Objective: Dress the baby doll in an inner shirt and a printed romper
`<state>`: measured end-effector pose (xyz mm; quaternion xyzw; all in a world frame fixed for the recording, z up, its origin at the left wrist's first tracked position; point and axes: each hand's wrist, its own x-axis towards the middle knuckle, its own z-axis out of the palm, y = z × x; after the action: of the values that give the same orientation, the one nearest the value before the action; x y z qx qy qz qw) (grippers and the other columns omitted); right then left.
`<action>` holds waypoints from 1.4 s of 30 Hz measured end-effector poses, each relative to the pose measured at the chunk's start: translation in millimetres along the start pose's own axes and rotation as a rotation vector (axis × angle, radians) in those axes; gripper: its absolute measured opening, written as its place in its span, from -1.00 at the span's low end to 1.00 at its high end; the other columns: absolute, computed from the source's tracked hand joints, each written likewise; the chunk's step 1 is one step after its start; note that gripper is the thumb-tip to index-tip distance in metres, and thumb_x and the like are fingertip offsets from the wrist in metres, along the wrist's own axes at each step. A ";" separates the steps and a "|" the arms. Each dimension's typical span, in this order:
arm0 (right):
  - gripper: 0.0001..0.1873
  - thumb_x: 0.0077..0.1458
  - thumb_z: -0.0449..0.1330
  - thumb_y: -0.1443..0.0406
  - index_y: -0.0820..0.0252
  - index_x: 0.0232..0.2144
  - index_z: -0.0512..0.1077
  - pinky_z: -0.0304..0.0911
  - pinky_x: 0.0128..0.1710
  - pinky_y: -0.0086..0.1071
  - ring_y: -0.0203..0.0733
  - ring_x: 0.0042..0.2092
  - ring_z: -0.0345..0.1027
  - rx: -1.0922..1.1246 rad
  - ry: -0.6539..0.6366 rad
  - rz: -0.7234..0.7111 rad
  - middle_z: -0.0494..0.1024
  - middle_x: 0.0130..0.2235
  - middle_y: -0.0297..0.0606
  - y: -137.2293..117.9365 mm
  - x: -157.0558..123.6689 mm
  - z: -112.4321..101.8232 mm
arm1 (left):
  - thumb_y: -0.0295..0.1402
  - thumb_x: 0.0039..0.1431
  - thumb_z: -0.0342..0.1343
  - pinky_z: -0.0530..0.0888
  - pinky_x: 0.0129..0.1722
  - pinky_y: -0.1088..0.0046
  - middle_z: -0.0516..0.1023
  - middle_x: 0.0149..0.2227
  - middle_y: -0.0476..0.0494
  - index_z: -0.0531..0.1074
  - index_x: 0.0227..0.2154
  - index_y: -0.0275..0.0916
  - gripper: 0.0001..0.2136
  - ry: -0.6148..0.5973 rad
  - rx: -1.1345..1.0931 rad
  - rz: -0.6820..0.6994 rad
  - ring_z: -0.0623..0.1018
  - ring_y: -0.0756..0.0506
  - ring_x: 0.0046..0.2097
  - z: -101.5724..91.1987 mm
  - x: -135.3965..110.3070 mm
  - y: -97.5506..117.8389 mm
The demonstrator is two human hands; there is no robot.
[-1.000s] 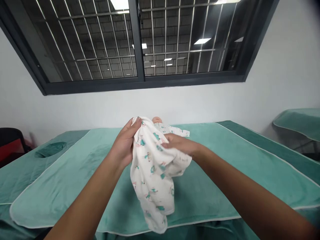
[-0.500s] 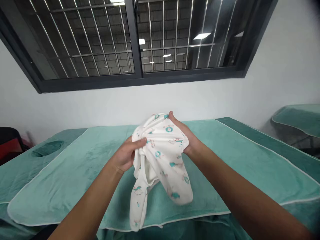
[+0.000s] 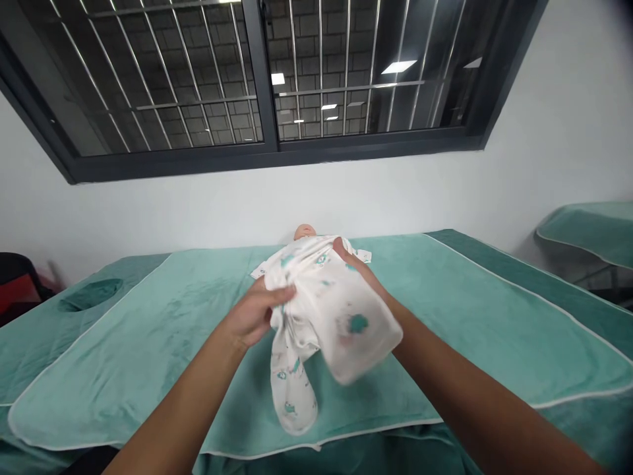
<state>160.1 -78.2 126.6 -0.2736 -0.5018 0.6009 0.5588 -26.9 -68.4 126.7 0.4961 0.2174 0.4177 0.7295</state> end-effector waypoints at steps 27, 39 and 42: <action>-0.50 0.10 0.26 0.09 0.19 0.04 0.43 0.34 -0.16 -0.26 -0.13 -0.20 0.47 0.193 -0.172 0.154 0.59 -0.18 -0.17 44.9 -24.1 -0.8 | -0.27 -0.02 0.33 0.50 -0.13 0.30 0.61 -0.12 -0.31 0.43 0.05 -0.34 -0.46 0.043 0.106 -0.085 0.59 -0.27 -0.11 -27.2 -8.3 -8.7; -0.47 -0.04 0.36 0.13 0.21 -0.01 0.46 0.27 0.01 -0.15 -0.01 -0.04 0.44 0.103 -0.072 0.247 0.57 -0.04 -0.12 77.8 -39.8 -53.3 | -0.14 0.05 0.26 0.48 -0.14 0.27 0.61 -0.10 -0.31 0.47 0.00 -0.28 -0.52 0.122 0.280 -0.243 0.60 -0.23 -0.16 -0.3 4.3 -34.4; -0.44 -0.09 0.39 0.17 0.22 -0.02 0.47 0.25 0.02 -0.09 0.04 -0.02 0.43 -0.131 0.011 0.239 0.58 -0.06 -0.13 82.2 -40.0 -68.0 | -0.11 0.08 0.21 0.46 -0.12 0.24 0.62 -0.13 -0.27 0.52 -0.10 -0.28 -0.59 0.159 0.453 -0.190 0.57 -0.26 -0.11 0.7 18.9 -48.4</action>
<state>197.0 -85.4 19.0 -0.3704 -0.5008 0.6276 0.4670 3.2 -60.8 85.0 0.5899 0.4078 0.3256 0.6162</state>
